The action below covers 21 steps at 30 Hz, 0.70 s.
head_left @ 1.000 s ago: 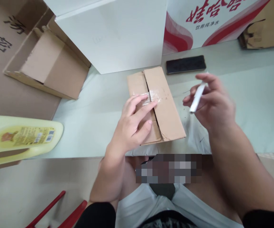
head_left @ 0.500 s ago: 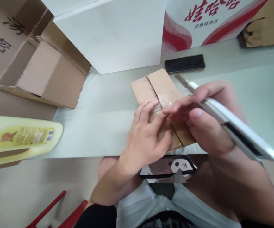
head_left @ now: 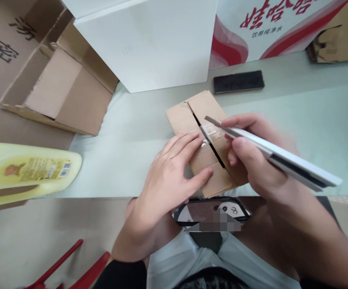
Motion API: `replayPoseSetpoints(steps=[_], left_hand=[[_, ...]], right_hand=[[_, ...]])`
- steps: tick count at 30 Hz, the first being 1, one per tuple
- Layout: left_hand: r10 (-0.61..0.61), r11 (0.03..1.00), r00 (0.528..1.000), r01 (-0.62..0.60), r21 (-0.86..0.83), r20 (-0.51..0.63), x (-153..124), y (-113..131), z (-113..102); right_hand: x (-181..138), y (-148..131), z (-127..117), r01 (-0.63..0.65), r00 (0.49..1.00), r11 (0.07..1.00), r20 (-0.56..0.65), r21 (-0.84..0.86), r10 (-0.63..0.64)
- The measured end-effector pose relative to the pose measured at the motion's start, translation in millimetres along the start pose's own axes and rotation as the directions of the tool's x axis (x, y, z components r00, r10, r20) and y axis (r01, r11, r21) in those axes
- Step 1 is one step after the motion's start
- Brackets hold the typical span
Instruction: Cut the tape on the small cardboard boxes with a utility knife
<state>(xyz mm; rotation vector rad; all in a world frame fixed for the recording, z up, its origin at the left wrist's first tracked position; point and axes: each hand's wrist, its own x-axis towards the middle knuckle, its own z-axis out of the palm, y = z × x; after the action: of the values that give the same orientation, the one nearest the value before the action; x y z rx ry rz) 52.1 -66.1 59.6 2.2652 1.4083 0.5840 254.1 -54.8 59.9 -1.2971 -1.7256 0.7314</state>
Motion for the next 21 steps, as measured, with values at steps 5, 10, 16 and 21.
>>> replayPoseSetpoints(steps=[5,10,16,21], left_hand=[[-0.003,1.000,1.000,0.003,-0.020,-0.012,1.8,-1.2,1.5],[0.010,0.999,1.000,-0.010,-0.032,0.000,1.9,-3.0,1.4],[0.033,0.999,0.999,-0.033,-0.037,-0.001,2.0,-3.8,0.6],[0.038,0.999,0.999,-0.038,-0.031,-0.001,2.1,-5.2,-0.4]], right_hand=[[-0.9,-11.7,0.5,0.016,0.998,0.998,-0.067,-0.066,-0.020],[-7.7,-11.2,-0.6,-0.045,0.993,0.992,-0.111,-0.115,0.033],[-6.2,-7.2,1.5,-0.011,0.997,0.985,-0.076,-0.174,-0.003],[-6.1,-8.0,2.7,0.020,0.999,0.971,-0.025,-0.238,-0.026]])
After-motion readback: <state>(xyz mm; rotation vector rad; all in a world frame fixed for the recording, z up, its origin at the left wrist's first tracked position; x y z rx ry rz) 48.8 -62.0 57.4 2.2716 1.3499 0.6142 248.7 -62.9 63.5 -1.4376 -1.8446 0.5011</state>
